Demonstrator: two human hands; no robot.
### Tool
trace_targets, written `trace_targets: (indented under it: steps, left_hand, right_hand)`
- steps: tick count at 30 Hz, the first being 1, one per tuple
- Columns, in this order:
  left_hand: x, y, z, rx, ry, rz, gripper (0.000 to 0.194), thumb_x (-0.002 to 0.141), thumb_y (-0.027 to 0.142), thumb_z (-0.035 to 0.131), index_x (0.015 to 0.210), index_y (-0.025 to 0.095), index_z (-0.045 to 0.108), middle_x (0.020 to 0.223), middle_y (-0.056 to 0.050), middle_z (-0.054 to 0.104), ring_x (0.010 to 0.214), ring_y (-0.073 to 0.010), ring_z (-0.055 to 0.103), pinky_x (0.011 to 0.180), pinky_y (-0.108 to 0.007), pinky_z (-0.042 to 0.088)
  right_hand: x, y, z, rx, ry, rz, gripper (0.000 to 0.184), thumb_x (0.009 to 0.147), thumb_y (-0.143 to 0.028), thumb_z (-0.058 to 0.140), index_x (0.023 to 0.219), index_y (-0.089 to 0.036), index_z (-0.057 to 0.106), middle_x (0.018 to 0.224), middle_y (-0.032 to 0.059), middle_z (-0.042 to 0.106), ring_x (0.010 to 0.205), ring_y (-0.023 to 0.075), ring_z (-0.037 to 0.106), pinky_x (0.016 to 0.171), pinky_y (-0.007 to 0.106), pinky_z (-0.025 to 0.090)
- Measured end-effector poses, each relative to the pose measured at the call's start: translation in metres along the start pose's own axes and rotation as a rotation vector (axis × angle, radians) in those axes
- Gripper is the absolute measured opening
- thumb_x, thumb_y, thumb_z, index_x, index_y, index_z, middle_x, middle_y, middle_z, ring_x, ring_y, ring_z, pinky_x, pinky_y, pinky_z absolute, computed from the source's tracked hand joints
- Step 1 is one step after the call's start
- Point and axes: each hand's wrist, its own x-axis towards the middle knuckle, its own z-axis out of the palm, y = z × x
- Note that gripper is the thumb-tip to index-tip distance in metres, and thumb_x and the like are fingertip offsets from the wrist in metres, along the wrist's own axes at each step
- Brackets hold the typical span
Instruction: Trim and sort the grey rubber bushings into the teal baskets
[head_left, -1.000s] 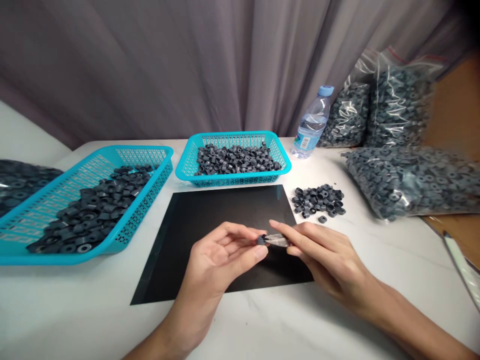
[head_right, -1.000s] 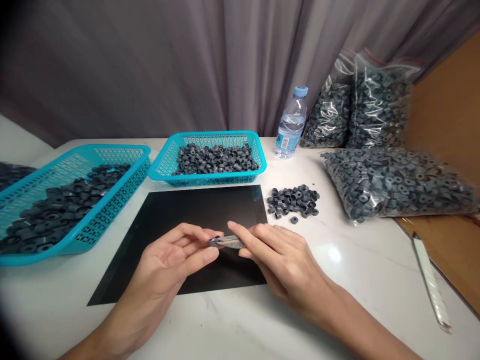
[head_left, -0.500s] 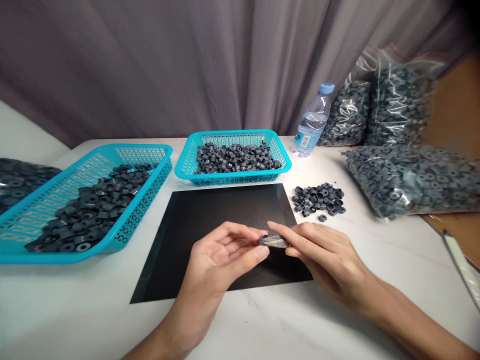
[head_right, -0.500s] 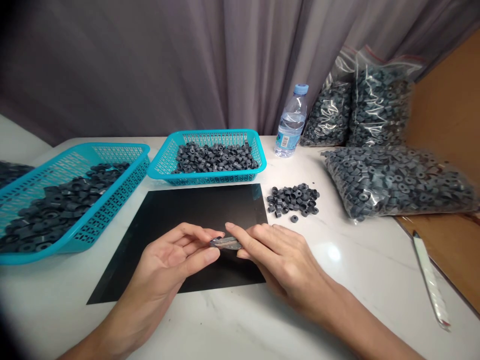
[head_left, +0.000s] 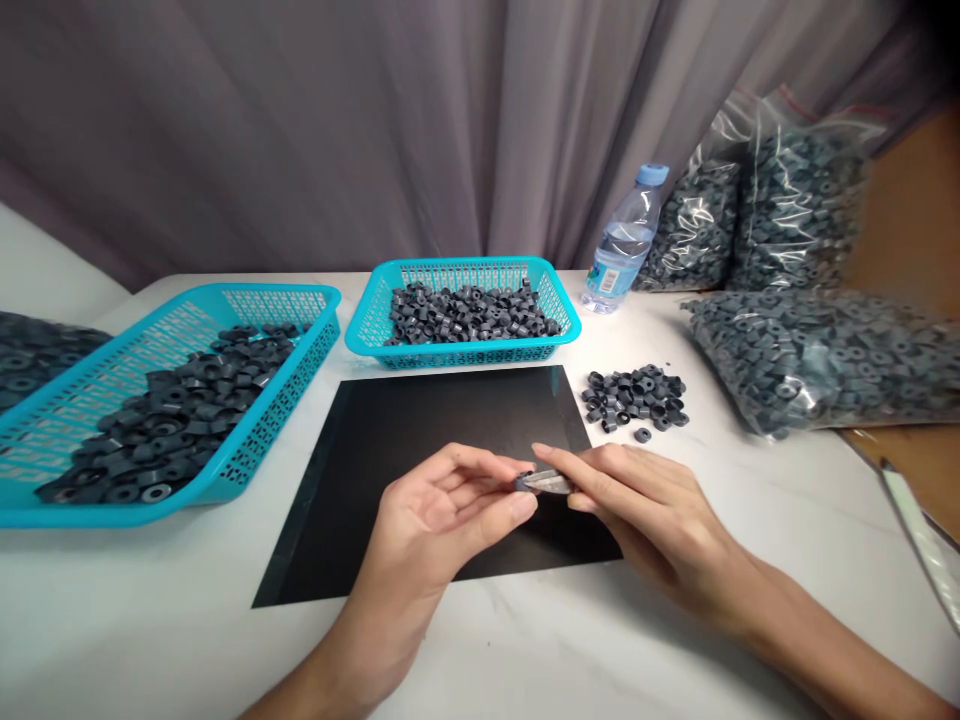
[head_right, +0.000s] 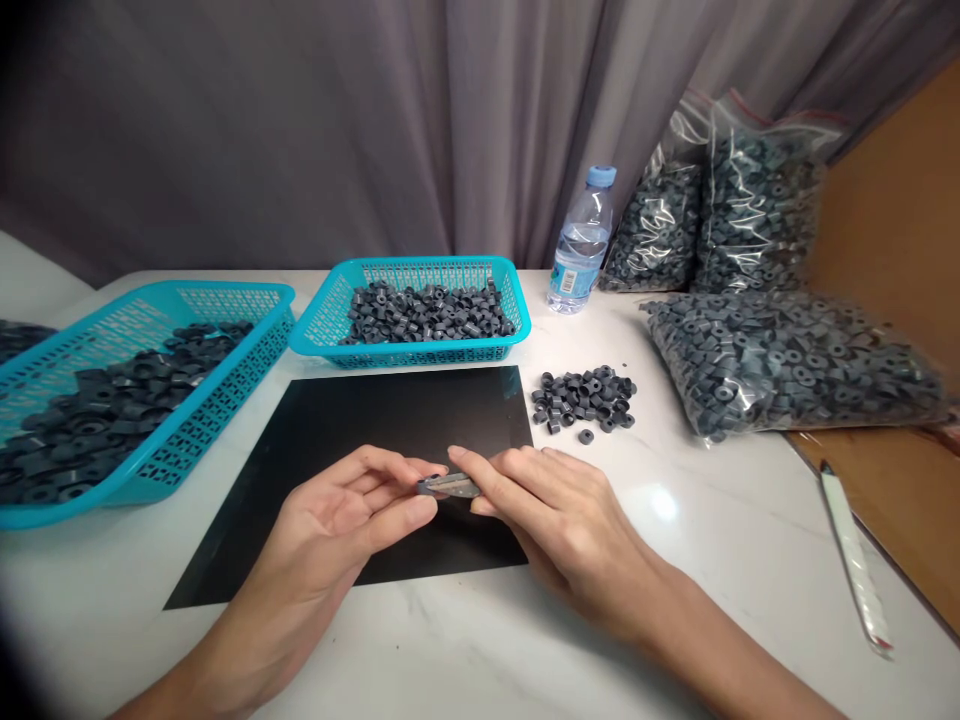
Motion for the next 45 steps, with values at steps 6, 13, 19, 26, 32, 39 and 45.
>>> trace_targets:
  steps: [6, 13, 19, 26, 32, 39, 45]
  left_hand:
    - [-0.0007, -0.0024, -0.0018, 0.003, -0.003, 0.000, 0.020, 0.074, 0.022, 0.087, 0.081, 0.019, 0.069, 0.097, -0.004, 0.078, 0.099, -0.0168, 0.073, 0.088, -0.021, 0.056]
    - [0.0007, -0.0016, -0.0014, -0.002, -0.011, -0.001, 0.020, 0.076, 0.022, 0.087, 0.083, 0.020, 0.069, 0.099, -0.002, 0.078, 0.098, -0.0152, 0.073, 0.090, -0.019, 0.056]
    - [0.0003, -0.0015, -0.0019, -0.004, -0.002, 0.003, 0.020, 0.076, 0.023, 0.087, 0.084, 0.021, 0.068, 0.099, -0.001, 0.078, 0.099, -0.0145, 0.072, 0.089, -0.018, 0.056]
    - [0.0000, -0.0033, -0.0029, 0.009, -0.010, 0.015, 0.020, 0.076, 0.023, 0.087, 0.083, 0.021, 0.068, 0.099, -0.002, 0.077, 0.102, -0.0151, 0.071, 0.091, -0.019, 0.054]
    - [-0.0001, -0.0035, -0.0023, 0.007, -0.007, 0.009, 0.021, 0.074, 0.022, 0.087, 0.083, 0.020, 0.068, 0.098, -0.003, 0.077, 0.101, -0.0161, 0.071, 0.090, -0.020, 0.055]
    - [0.0007, -0.0035, -0.0016, 0.025, 0.001, 0.000, 0.022, 0.074, 0.023, 0.088, 0.083, 0.019, 0.067, 0.096, -0.004, 0.075, 0.101, -0.0174, 0.070, 0.089, -0.021, 0.056]
    - [0.0003, -0.0051, -0.0028, 0.023, -0.009, -0.002, 0.022, 0.075, 0.024, 0.087, 0.083, 0.020, 0.067, 0.096, -0.003, 0.075, 0.101, -0.0162, 0.070, 0.089, -0.020, 0.055]
  right_hand:
    - [-0.0023, 0.0004, 0.0011, 0.018, 0.025, -0.001, 0.047, 0.104, -0.013, 0.047, 0.151, -0.017, 0.046, 0.090, 0.0042, 0.066, 0.074, 0.0146, 0.060, 0.065, 0.028, 0.049]
    - [-0.0045, 0.0013, 0.0011, 0.067, 0.030, 0.036, 0.048, 0.104, -0.011, 0.047, 0.152, -0.016, 0.044, 0.089, 0.0043, 0.062, 0.074, 0.0148, 0.057, 0.066, 0.028, 0.048]
    - [-0.0029, 0.0008, 0.0019, 0.051, -0.009, 0.038, 0.048, 0.106, -0.017, 0.045, 0.154, -0.018, 0.041, 0.089, 0.0047, 0.062, 0.075, 0.0152, 0.059, 0.067, 0.028, 0.050]
    - [-0.0026, 0.0009, 0.0035, 0.059, -0.011, 0.037, 0.049, 0.106, -0.017, 0.044, 0.155, -0.020, 0.040, 0.089, 0.0045, 0.063, 0.074, 0.0149, 0.059, 0.066, 0.028, 0.050]
    - [-0.0034, 0.0015, 0.0035, 0.068, -0.015, 0.030, 0.047, 0.106, -0.015, 0.046, 0.152, -0.016, 0.043, 0.091, 0.0049, 0.064, 0.075, 0.0148, 0.056, 0.067, 0.028, 0.048]
    - [-0.0039, 0.0011, 0.0039, 0.089, -0.020, 0.028, 0.047, 0.104, -0.012, 0.047, 0.152, -0.014, 0.044, 0.094, 0.0054, 0.065, 0.077, 0.0150, 0.057, 0.069, 0.029, 0.047]
    - [-0.0031, 0.0015, 0.0033, 0.096, -0.021, 0.027, 0.047, 0.104, -0.011, 0.048, 0.151, -0.014, 0.045, 0.094, 0.0051, 0.065, 0.078, 0.0150, 0.056, 0.070, 0.029, 0.047]
